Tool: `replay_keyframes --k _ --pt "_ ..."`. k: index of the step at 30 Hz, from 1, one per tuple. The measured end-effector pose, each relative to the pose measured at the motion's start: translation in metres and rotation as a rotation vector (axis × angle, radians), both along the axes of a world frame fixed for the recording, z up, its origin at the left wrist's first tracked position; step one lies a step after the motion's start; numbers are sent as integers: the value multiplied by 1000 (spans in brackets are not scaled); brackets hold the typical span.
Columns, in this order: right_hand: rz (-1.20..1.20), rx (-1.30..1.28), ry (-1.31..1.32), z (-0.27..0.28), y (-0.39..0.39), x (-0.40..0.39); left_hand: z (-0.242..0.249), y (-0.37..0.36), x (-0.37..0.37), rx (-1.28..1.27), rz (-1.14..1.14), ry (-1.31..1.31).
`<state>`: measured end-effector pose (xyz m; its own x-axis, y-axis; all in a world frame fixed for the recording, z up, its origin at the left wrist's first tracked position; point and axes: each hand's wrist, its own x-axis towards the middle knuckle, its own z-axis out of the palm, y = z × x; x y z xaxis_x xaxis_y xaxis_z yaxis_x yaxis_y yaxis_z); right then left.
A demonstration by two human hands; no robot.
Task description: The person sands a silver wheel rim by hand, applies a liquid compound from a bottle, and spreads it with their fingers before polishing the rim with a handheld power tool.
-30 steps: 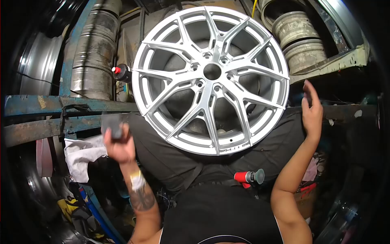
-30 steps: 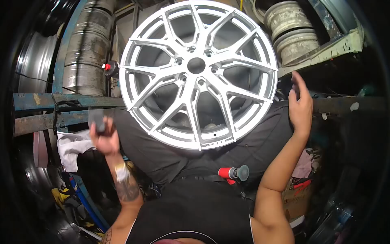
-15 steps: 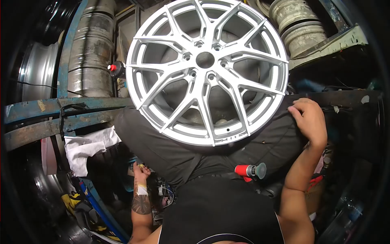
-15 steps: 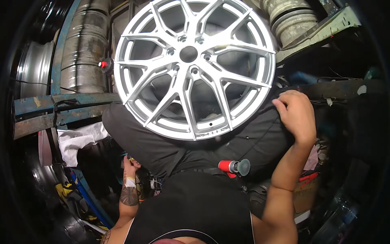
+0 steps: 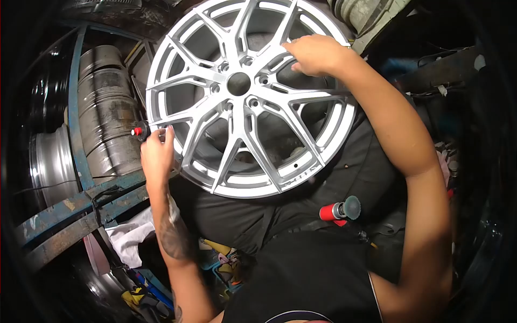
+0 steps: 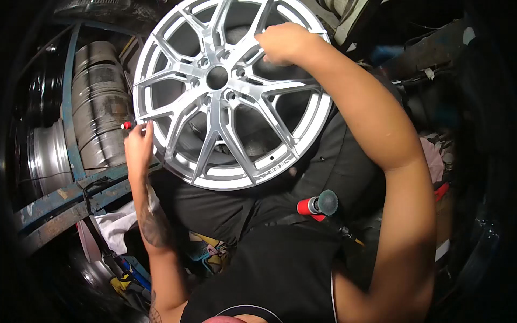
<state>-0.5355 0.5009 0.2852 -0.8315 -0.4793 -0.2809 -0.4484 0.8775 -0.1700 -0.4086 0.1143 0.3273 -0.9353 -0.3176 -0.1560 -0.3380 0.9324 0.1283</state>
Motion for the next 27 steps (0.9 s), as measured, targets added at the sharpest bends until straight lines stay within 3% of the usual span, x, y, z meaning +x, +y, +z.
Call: replay_keyframes --k 1,3,4,5,8,10,13,19,22,27 --pt "-32 32 -95 1 -2 2 -2 -2 -21 -184 -4 -117" --pt "-18 72 -40 -14 -6 1 -27 -20 -51 -279 2 -208" --pt "-28 71 -30 -9 -9 1 -56 -49 -65 -192 12 -240" --pt "-42 68 -24 -4 -11 -1 -56 -45 -68 87 159 -353" --pt "-160 66 -49 -7 -15 -20 -98 -69 -47 801 236 -217" --pt "-183 109 -79 -19 -12 -36 -101 -69 -43 1281 486 -209" --pt "-183 60 -119 -25 -12 -43 -103 -62 -50 1653 664 -96" --pt "-277 -64 -317 -38 -2 -46 -94 -36 -74 1746 953 -60" --pt "-161 -18 -134 -46 0 -33 -110 -43 -76 1662 863 -44" --pt "-129 -4 -102 -44 4 -31 -96 -32 -89 1691 931 -96"
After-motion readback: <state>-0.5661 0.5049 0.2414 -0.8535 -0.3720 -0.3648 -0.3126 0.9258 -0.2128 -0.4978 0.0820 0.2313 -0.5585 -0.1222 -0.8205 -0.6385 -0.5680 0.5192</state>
